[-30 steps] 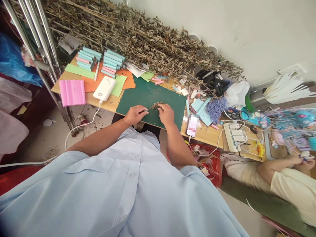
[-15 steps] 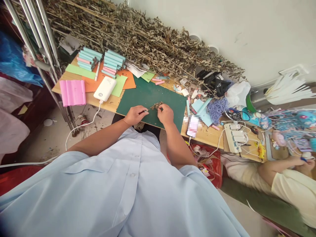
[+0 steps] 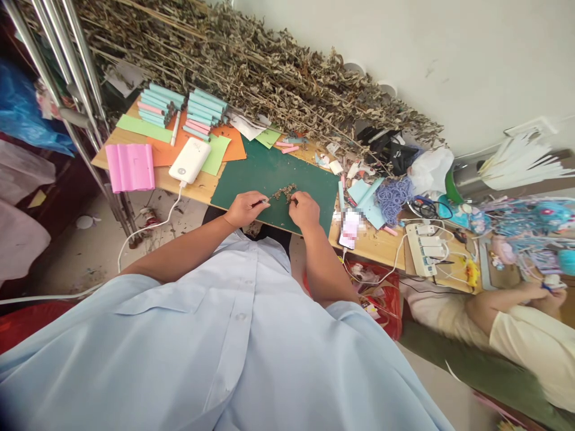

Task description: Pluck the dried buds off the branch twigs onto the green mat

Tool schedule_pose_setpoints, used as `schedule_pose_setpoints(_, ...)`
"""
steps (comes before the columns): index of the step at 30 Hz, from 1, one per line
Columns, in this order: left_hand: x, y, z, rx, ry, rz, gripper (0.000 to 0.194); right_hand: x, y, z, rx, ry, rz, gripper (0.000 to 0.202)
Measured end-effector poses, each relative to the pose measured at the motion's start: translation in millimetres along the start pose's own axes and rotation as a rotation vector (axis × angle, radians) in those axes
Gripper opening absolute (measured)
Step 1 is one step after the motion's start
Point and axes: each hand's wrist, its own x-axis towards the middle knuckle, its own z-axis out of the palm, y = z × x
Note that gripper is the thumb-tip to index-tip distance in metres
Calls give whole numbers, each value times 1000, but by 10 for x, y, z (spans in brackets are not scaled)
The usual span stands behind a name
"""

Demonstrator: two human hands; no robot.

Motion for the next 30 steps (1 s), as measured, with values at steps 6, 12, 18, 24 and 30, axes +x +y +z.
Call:
schedule_pose_setpoints(6,1,11,-8,2,-6,-8,28,10,56,-49,27,-28,8,31)
schedule_pose_setpoints(12,1,14,-11,-1,-16,-14,29,-36,221,-36,169,2,90,41)
schedule_pose_setpoints(18,-3,-3,-1,3,-11,-10,28,-119,324,16,203,38,86,27)
schedule_pose_setpoints(24,-1,-10,4,11,-1,0,27,-150,301,-28,191,48,6,28)
schedule_pose_setpoints(30,1,-5,-3,22,-7,-15,28,-148,238,-34,91,80,148,40)
